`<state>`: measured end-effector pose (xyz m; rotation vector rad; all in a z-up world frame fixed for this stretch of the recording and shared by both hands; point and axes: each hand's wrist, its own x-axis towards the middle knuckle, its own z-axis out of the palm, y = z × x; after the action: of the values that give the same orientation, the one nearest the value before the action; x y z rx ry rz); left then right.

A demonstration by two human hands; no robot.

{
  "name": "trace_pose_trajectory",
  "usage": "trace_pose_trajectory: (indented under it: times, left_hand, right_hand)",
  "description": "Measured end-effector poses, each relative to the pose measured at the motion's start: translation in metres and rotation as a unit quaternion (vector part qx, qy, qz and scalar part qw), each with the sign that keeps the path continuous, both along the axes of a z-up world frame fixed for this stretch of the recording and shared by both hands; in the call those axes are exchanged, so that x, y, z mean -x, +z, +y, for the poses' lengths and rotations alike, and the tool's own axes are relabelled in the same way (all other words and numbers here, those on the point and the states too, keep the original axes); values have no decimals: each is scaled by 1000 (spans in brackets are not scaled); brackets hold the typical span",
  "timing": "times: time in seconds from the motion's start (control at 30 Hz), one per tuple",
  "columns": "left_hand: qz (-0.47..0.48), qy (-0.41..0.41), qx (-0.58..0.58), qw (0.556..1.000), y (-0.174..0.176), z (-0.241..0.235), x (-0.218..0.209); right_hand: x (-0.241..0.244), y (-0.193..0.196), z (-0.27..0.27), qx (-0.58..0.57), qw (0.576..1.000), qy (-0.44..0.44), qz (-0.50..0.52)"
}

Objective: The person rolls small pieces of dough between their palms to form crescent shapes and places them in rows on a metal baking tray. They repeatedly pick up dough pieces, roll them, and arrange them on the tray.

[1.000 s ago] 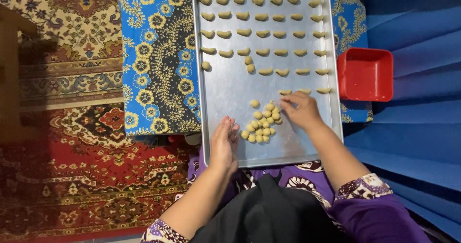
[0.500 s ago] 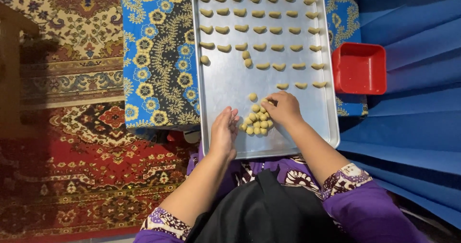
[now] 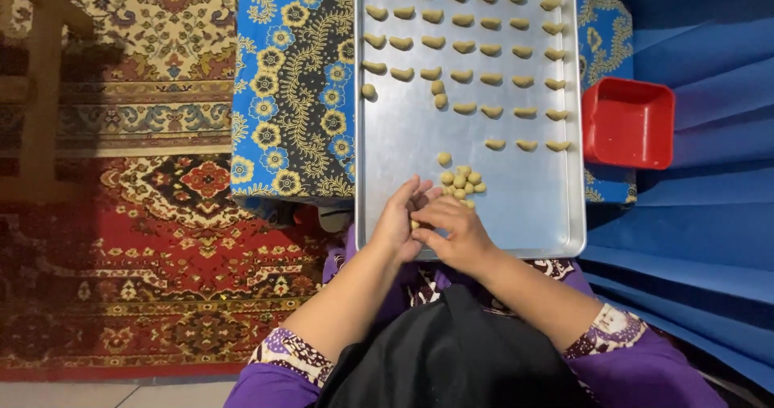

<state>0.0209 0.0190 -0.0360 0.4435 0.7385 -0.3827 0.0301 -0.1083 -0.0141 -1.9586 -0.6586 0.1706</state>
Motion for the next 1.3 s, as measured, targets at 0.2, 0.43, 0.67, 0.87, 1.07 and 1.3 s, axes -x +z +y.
trace_pose_trajectory:
  times: [0.2, 0.43, 0.67, 0.87, 1.07, 1.3]
  left_hand:
    - [-101, 17, 268, 958, 5, 9, 0]
    - [-37, 8, 92, 995, 96, 24, -6]
    - [-203, 31, 22, 979, 38, -12, 4]
    - [-139, -5, 17, 990, 116, 11, -4]
    - [-245, 85, 10, 966, 5, -13, 15]
    - [-177, -22, 19, 984, 81, -5, 0]
  right_hand:
    - [-54, -10, -16, 77, 988, 39, -127]
    - [5, 16, 46, 81, 973, 130, -173]
    - [3, 13, 29, 297, 952, 78, -9]
    - [-11, -18, 25, 246, 969, 26, -15]
    - [22, 4, 36, 173, 978, 44, -109]
    - [-31, -5, 30, 154, 986, -42, 37]
